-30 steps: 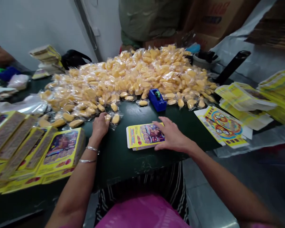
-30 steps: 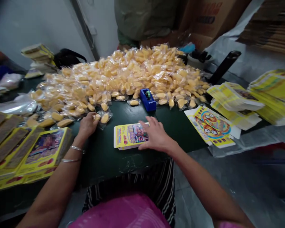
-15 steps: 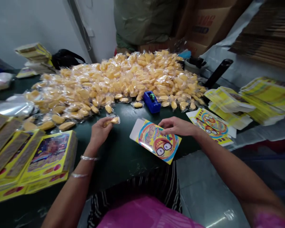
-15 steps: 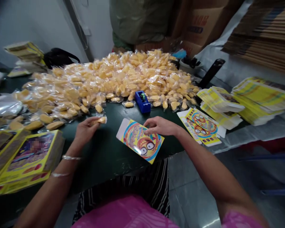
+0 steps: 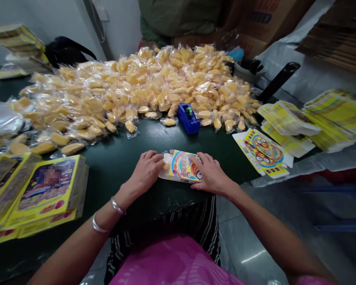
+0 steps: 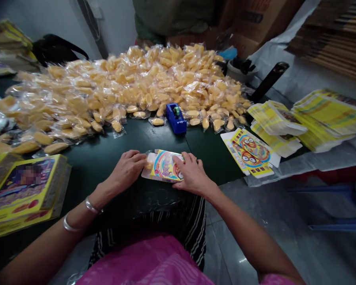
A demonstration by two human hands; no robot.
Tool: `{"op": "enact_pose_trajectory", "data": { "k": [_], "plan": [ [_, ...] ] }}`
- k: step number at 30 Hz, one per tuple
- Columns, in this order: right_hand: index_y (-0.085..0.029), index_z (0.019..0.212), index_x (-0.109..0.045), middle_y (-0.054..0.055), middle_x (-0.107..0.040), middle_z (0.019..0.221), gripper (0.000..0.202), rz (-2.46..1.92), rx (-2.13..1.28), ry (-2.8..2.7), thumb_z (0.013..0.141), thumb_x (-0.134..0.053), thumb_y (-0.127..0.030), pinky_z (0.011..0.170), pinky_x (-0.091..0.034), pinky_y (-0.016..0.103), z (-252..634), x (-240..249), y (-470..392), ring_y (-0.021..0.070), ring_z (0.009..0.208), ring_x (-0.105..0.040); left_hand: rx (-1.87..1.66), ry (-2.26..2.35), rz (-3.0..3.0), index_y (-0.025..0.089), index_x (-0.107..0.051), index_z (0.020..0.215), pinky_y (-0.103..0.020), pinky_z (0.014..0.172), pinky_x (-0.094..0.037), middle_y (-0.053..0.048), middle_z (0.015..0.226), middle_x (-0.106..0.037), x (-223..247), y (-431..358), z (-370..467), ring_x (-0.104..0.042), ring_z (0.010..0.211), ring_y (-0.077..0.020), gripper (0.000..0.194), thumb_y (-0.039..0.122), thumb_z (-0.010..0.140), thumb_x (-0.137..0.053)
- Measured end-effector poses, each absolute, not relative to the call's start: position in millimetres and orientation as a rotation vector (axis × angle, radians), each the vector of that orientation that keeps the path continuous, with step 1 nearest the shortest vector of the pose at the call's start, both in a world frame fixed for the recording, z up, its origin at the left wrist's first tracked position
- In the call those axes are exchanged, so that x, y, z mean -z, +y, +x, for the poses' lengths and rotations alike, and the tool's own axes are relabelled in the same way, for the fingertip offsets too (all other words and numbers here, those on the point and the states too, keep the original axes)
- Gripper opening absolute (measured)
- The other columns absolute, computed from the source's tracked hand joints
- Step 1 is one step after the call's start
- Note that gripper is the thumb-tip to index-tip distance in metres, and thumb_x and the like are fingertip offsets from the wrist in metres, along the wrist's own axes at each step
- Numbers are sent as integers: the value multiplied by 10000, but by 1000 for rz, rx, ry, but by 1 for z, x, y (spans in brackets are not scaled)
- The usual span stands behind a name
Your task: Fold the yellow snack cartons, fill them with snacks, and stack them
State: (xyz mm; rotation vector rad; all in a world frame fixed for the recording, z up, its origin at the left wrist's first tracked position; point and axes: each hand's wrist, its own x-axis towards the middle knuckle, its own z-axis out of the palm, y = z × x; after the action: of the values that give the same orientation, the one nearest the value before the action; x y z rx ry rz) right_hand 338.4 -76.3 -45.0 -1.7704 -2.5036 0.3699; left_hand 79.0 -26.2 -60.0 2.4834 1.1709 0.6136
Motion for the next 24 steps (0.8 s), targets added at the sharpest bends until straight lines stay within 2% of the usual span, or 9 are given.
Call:
{"op": "enact_pose_trajectory", "data": {
  "k": [2,4,6,8,11,14,18,20,24],
  "plan": [
    [-195,1459,-419,225,-411,1463,990,-1674,-304,-2464,604,-851,-446,999,-410,556,341,55,-79,406,1317,-406,-584,1086,2464,222,-700,872,-437,952,-485,-57,1039,-731,57,-26,79,-607,1030,-252,172,115,834,-571],
    [-177,1437,-444,226,-421,1449,972,-1592,-260,-2439,598,-853,-446,1019,-395,536,345,63,-79,395,1310,-408,-562,980,2336,235,-664,1056,-365,928,-524,-31,1103,-715,55,-26,75,-640,1033,-212,253,154,831,-582],
    [-171,1426,-458,227,-423,1447,965,-1562,-245,-2426,594,-856,-454,1034,-377,536,348,67,-78,396,1315,-400,-591,932,2143,247,-577,1238,-366,994,-504,-38,1246,-663,55,-27,67,-624,1136,-211,409,213,831,-598],
    [-170,1426,-458,227,-425,1446,962,-1562,-256,-2424,596,-856,-450,1040,-369,535,350,68,-78,396,1317,-397,-687,1065,1974,256,-543,1292,-423,1072,-445,-55,1335,-609,59,-29,59,-566,1236,-248,491,267,808,-628],
    [-163,1430,-452,234,-418,1451,960,-1564,-276,-2429,604,-851,-448,1038,-368,534,350,67,-79,402,1318,-397,-732,1356,1784,231,-626,1150,-501,992,-483,-81,1156,-674,66,-34,58,-627,1095,-298,416,295,742,-678],
    [-161,1419,-462,238,-417,1455,941,-1547,-248,-2419,605,-842,-441,1037,-362,545,349,67,-81,410,1317,-399,-651,1293,1686,208,-646,1035,-462,836,-560,-64,952,-716,67,-37,72,-688,895,-268,298,275,745,-639],
    [-160,1404,-476,254,-426,1449,940,-1532,-223,-2394,583,-844,-434,1044,-342,580,343,67,-80,427,1315,-403,-602,1013,1652,219,-583,1225,-363,780,-589,-68,1013,-754,57,-32,94,-717,916,-217,436,201,794,-519],
    [-163,1407,-474,258,-429,1448,949,-1551,-268,-2379,580,-845,-445,1037,-352,584,339,66,-77,429,1317,-405,-554,942,1669,215,-584,1256,-336,750,-589,-73,973,-763,52,-21,96,-729,878,-205,468,180,797,-503],
    [-221,1410,-473,225,-437,1460,957,-1606,-363,-2333,566,-844,-477,1029,-362,595,335,65,-74,420,1317,-414,-591,1131,1855,177,-704,897,-350,668,-570,-76,773,-741,43,38,86,-719,730,-227,198,278,813,-557]
  ]
}}
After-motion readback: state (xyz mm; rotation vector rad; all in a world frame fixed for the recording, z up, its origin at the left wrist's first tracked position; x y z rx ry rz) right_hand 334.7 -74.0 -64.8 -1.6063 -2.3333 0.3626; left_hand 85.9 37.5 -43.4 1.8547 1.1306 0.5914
